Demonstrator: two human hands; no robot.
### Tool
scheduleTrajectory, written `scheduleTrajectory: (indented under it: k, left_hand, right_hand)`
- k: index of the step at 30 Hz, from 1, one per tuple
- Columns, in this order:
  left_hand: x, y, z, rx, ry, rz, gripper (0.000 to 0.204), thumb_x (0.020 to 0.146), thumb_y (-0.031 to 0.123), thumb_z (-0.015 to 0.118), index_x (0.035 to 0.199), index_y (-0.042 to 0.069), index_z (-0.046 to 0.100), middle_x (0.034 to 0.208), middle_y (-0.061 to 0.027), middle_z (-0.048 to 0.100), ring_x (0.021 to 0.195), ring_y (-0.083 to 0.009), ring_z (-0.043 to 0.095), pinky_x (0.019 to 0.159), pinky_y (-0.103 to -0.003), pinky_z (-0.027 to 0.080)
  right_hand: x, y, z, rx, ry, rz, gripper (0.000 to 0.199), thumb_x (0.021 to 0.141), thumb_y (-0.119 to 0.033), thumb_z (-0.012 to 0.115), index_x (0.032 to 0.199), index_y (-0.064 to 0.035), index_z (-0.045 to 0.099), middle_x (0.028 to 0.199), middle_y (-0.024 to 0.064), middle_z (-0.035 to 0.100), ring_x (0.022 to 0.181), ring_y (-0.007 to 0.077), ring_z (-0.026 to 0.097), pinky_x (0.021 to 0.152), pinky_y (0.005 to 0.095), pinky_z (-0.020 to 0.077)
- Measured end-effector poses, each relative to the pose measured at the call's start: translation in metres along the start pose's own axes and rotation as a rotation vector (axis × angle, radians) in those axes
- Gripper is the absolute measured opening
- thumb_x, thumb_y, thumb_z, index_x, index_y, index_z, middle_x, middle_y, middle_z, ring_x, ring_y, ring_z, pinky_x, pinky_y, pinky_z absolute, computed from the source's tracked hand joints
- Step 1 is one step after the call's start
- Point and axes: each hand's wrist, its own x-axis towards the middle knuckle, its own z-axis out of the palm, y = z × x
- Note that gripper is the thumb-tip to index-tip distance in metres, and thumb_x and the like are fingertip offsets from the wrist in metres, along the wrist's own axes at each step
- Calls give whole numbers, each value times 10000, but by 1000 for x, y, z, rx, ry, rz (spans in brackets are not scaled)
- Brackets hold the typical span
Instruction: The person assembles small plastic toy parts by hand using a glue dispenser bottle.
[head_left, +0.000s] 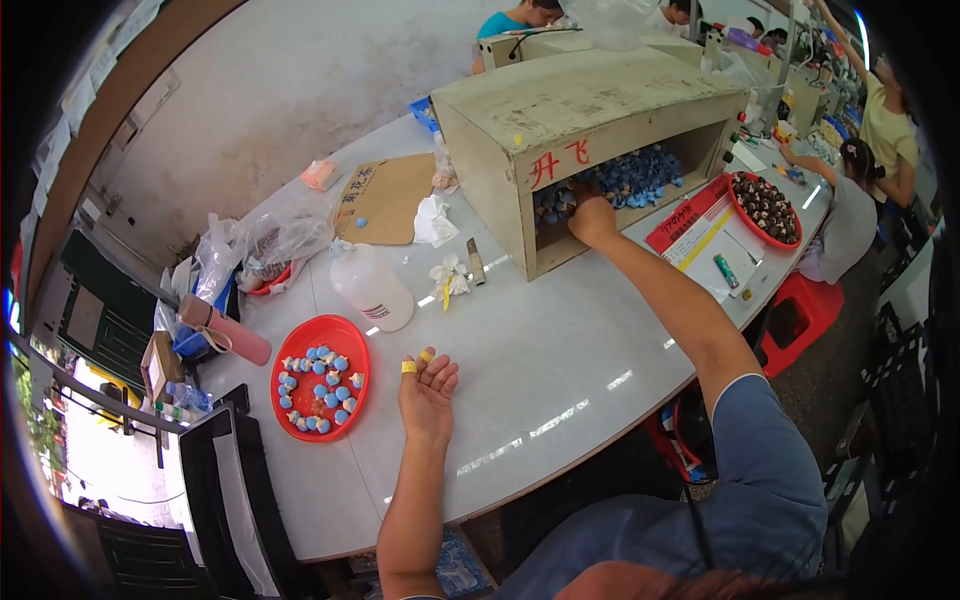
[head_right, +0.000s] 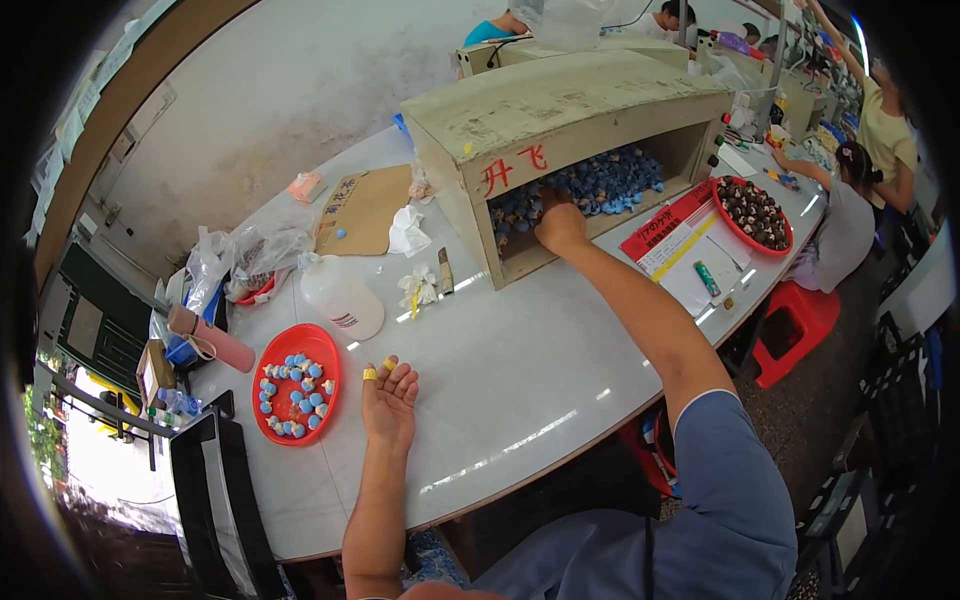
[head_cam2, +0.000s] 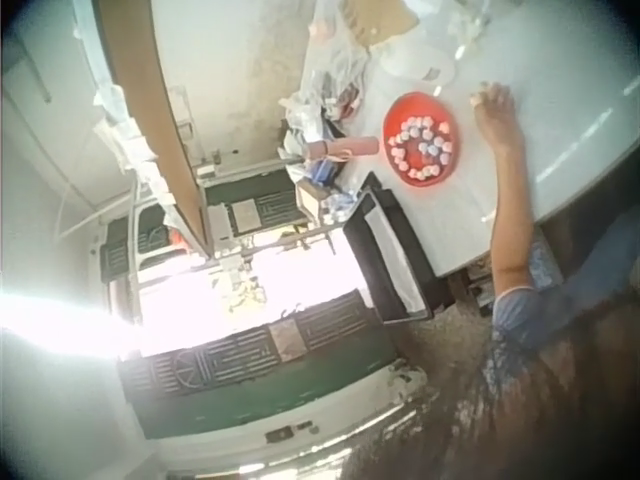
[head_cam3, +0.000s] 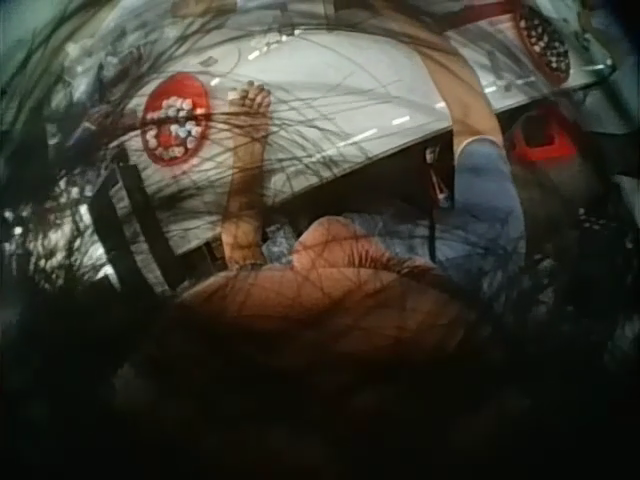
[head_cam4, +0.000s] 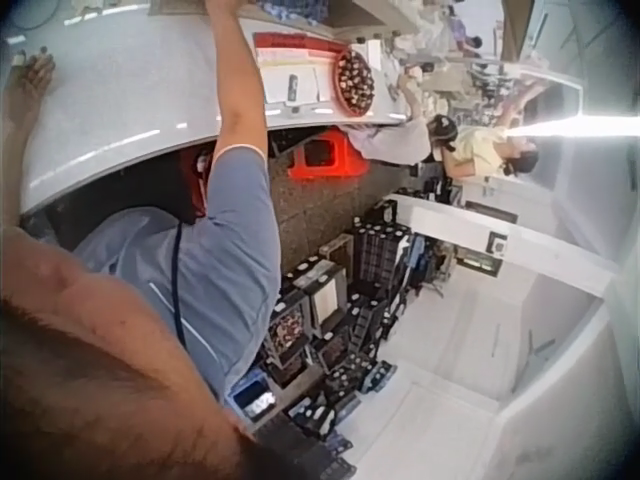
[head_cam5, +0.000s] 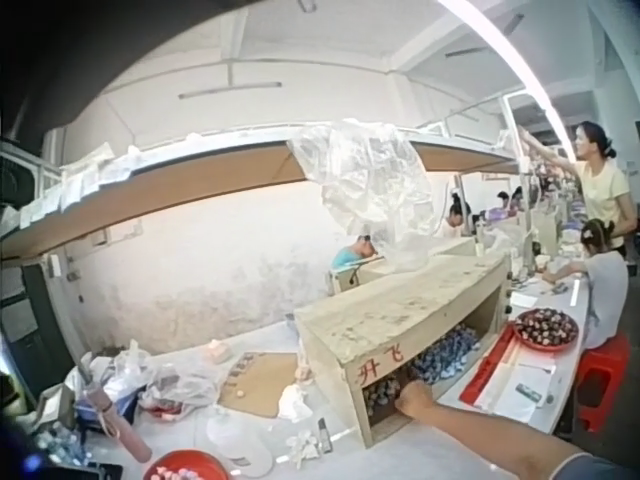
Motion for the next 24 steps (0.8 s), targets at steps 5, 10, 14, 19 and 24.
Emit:
scheduleTrajectory:
  k: [5,10,14,19,24]
  left_hand:
    - [2,-4,-2,13,-35,-24,422,1009,393,448,1138,3,545,923,-95,627,832,-192,639,740,-281,526]
    - [-2,-7,-2,114,-48,-25,392,1003,331,481,1177,-16,531,936,-100,630,821,-187,644,732,-280,532]
    - [-8,-16,9,296,-151,-58,356,975,195,552,1246,-30,500,1019,-114,633,848,-166,650,724,-267,535]
    - [-25,-32,19,588,-374,49,364,944,135,599,1264,-8,500,1080,-90,627,900,-147,642,707,-250,501]
    - [-17,-39,8,747,-505,41,368,925,94,636,1253,-5,501,1024,-75,653,868,-107,629,698,-227,490]
  right_hand:
    - [30,20,7,-223,-43,-400,554,686,-47,657,1232,-108,588,1203,199,590,1100,373,568,896,436,501]
    - [3,8,-14,-142,-86,-87,463,760,-78,633,1219,-65,575,1138,189,617,1046,352,604,866,431,507]
    - [-57,10,-19,795,-300,272,478,901,-113,537,1354,-37,402,936,138,637,735,199,604,669,333,498]
    - [-154,-81,-69,1038,-1043,160,664,957,-154,569,1478,-61,167,910,80,600,674,104,510,605,239,440]
    - [-189,-101,-51,1029,-1107,-22,710,947,-145,580,1482,-12,132,879,91,611,664,120,533,584,251,435]
